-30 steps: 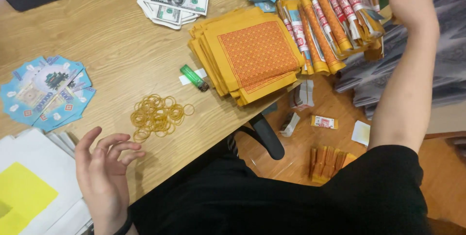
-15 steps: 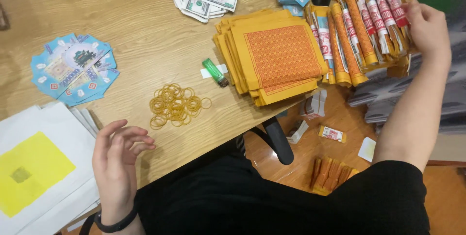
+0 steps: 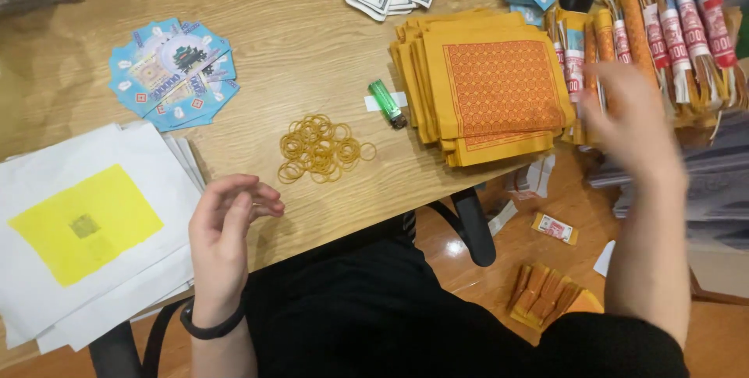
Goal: Sorting, stamping, and bundling various types of ritual paper and imitation money on a desk
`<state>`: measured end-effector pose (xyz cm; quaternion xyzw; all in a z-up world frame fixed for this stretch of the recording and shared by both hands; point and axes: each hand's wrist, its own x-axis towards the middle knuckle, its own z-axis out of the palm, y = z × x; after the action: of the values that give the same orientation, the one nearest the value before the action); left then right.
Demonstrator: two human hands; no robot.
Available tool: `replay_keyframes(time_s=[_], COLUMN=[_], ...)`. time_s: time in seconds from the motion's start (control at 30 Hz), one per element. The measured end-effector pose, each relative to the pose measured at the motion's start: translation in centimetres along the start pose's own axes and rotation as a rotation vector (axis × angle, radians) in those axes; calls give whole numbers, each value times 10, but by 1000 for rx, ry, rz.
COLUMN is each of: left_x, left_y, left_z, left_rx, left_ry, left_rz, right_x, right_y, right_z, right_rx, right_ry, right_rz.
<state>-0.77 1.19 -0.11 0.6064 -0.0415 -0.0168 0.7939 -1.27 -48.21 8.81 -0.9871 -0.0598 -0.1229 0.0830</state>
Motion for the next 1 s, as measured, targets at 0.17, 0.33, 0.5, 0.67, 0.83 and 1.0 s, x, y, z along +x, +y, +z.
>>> replay_keyframes(time_s=[0.17,0.33,0.5,0.67,0.83,1.0], left_x=[-2,-6,-5,-5,-5,-10], left_y=[4,7,11,14,39,80], left_z=[-1,-6,-11,-21,-35,-67], left_rx=[34,56,48,17,121,373], left_ry=[-1,28,81,94,206,238], left_rz=[2,41,78,101,123,253], right_x=[1,8,15,24,39,23], right_y=[-53,-47,-40,-26,-21,101], right_z=[42,51,58,67,56,112], right_rx=[-64,-202,-552,-319,-299,556], right_ry=[-273,-316,-215,-12,279,370], right_rz=[-153,-142,-331,-331,-361,576])
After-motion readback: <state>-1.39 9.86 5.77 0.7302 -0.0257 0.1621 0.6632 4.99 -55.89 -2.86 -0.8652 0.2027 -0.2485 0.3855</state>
